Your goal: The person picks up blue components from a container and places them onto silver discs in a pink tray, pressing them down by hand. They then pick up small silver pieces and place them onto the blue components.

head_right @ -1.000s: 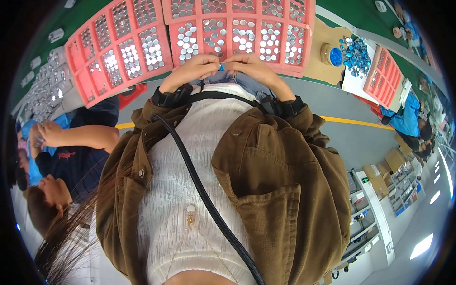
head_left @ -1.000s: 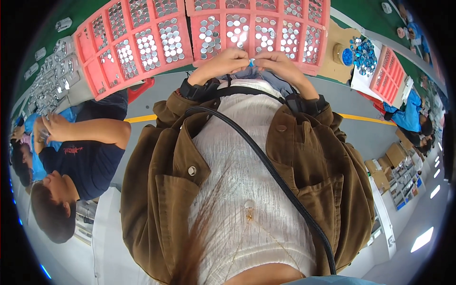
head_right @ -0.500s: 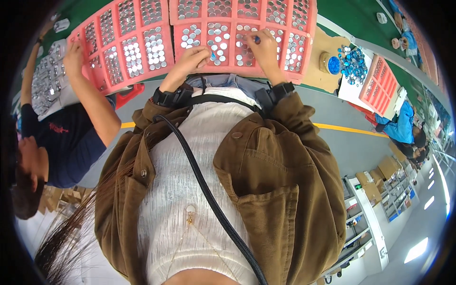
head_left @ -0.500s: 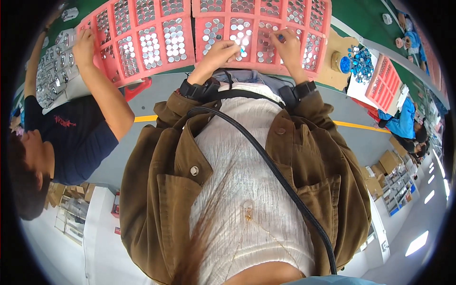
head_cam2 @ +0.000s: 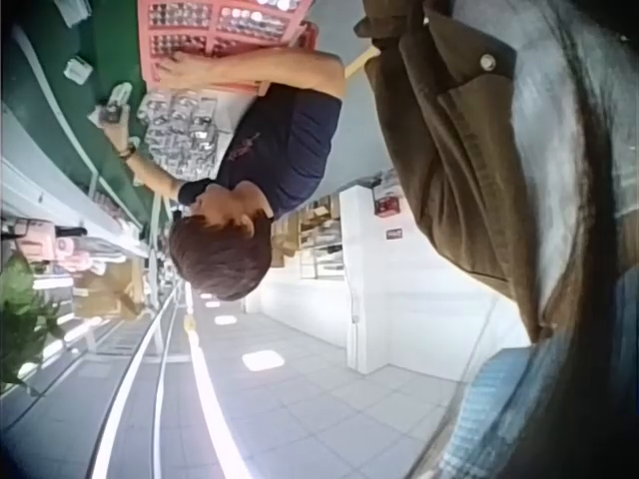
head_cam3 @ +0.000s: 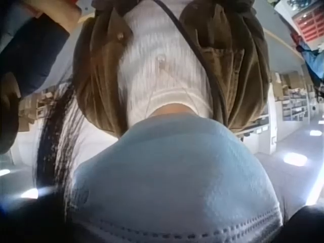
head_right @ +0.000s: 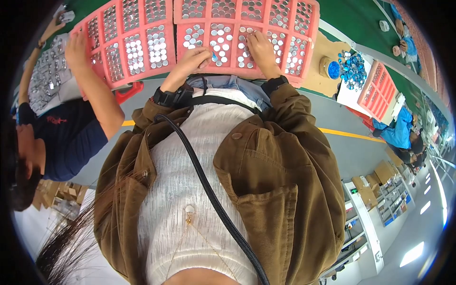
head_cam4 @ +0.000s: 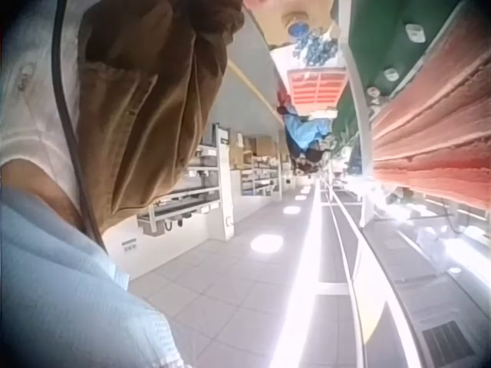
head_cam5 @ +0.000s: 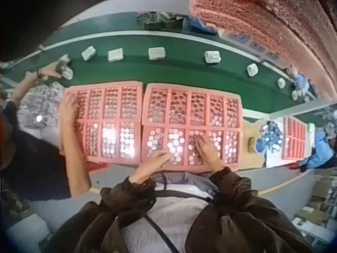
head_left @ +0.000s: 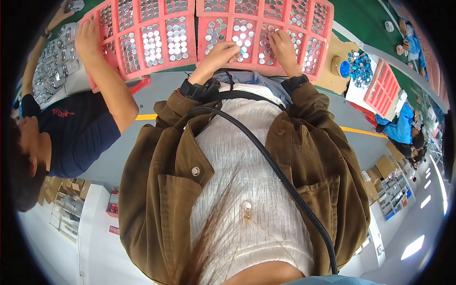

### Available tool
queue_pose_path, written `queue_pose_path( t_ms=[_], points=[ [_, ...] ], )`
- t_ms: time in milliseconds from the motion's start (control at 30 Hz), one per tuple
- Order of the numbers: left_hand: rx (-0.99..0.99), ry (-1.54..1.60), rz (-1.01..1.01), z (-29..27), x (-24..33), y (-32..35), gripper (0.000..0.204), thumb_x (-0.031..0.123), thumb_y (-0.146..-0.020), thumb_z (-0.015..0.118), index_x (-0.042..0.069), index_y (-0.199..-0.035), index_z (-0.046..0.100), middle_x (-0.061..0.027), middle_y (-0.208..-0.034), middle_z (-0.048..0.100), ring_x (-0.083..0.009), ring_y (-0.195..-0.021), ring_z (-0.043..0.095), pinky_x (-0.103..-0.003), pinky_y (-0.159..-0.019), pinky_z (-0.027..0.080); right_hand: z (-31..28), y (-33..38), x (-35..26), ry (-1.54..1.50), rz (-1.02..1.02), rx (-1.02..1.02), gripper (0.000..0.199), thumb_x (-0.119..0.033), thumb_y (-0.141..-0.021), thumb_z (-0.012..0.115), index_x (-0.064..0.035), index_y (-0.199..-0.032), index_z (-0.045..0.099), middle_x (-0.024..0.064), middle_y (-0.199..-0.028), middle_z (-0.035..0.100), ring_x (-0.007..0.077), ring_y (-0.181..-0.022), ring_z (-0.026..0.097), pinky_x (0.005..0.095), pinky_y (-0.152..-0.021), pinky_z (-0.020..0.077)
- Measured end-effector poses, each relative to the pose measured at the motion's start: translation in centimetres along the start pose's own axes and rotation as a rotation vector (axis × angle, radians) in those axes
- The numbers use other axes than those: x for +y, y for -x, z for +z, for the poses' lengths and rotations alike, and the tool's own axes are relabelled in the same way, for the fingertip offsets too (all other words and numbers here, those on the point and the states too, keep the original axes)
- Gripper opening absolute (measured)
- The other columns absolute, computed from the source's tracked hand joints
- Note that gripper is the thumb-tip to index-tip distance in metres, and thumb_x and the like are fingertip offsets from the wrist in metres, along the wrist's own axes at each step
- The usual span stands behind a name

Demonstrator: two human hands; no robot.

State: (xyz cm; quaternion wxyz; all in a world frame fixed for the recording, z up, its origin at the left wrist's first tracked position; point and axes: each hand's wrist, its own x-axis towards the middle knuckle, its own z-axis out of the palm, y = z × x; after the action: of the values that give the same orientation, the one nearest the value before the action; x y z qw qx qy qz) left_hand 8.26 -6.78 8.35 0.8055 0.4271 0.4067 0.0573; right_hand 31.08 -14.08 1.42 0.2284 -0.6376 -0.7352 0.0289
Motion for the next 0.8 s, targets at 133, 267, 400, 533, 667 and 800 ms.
queue_pose_path(
  t_ms=[133,267,400,533,667,800],
  points=[
    [-0.004,0.032,-0.022,-0.2,-0.1,-0.1,0.02,0.019,-0.081,0.046,0.005,-0.069,0.05,0.0056,-0.053,0.036,-0.0017,-0.044,0.029,-0.019,-0.039,0.019,0.4,0.2,-0.2,-0.068,0.118,0.003,0.007,-0.005,-0.075,0.057,-0.0008,-0.082,0.058,0.0111,-0.077,0.051,0.0286,-0.069,0.054,0.0364,-0.061,0.0445],
    [0.003,0.047,-0.021,-0.3,-0.3,-0.2,0.02,0.019,-0.081,0.047,0.002,-0.071,0.052,0.0046,-0.052,0.039,-0.0019,-0.042,0.031,-0.018,-0.038,0.02,0.9,0.2,0.1,-0.093,0.218,0.006,0.009,-0.005,-0.074,0.056,-0.0015,-0.082,0.059,0.0104,-0.078,0.051,0.0275,-0.071,0.054,0.0359,-0.062,0.0452],
    [0.004,0.04,-0.033,-0.1,0.0,0.0,0.02,0.019,-0.081,0.046,0.004,-0.07,0.051,0.0052,-0.052,0.037,-0.0018,-0.042,0.029,-0.019,-0.038,0.019,0.8,0.3,0.0,-0.051,0.198,-0.023,0.012,-0.004,-0.072,0.055,-0.0029,-0.084,0.059,0.0087,-0.079,0.051,0.0257,-0.073,0.054,0.0347,-0.063,0.0467],
    [0.01,0.036,-0.039,-0.1,0.1,0.1,0.019,0.019,-0.082,0.044,0.007,-0.067,0.048,0.0066,-0.052,0.034,-0.0015,-0.042,0.027,-0.019,-0.039,0.018,0.4,0.4,-0.7,-0.057,0.202,-0.05,0.012,-0.004,-0.073,0.054,-0.0024,-0.084,0.059,0.0098,-0.079,0.051,0.0268,-0.073,0.054,0.0351,-0.064,0.0468],
    [0.005,0.045,-0.029,-0.2,0.0,0.0,0.019,0.019,-0.082,0.044,0.007,-0.067,0.047,0.0065,-0.051,0.034,-0.0016,-0.041,0.027,-0.019,-0.039,0.018,0.4,1.1,-0.9,-0.083,0.22,-0.063,0.012,-0.004,-0.074,0.053,-0.0021,-0.084,0.058,0.0108,-0.08,0.05,0.0277,-0.074,0.054,0.0354,-0.065,0.0468],
    [0.01,0.045,-0.027,-0.2,-0.1,0.0,0.019,0.019,-0.082,0.043,0.007,-0.068,0.047,0.0065,-0.051,0.033,-0.0018,-0.04,0.027,-0.019,-0.038,0.018,0.2,1.4,-1.0,-0.108,0.198,-0.037,0.011,-0.006,-0.075,0.053,-0.0017,-0.084,0.058,0.0115,-0.08,0.05,0.0282,-0.075,0.053,0.0356,-0.066,0.0466]
  ],
)
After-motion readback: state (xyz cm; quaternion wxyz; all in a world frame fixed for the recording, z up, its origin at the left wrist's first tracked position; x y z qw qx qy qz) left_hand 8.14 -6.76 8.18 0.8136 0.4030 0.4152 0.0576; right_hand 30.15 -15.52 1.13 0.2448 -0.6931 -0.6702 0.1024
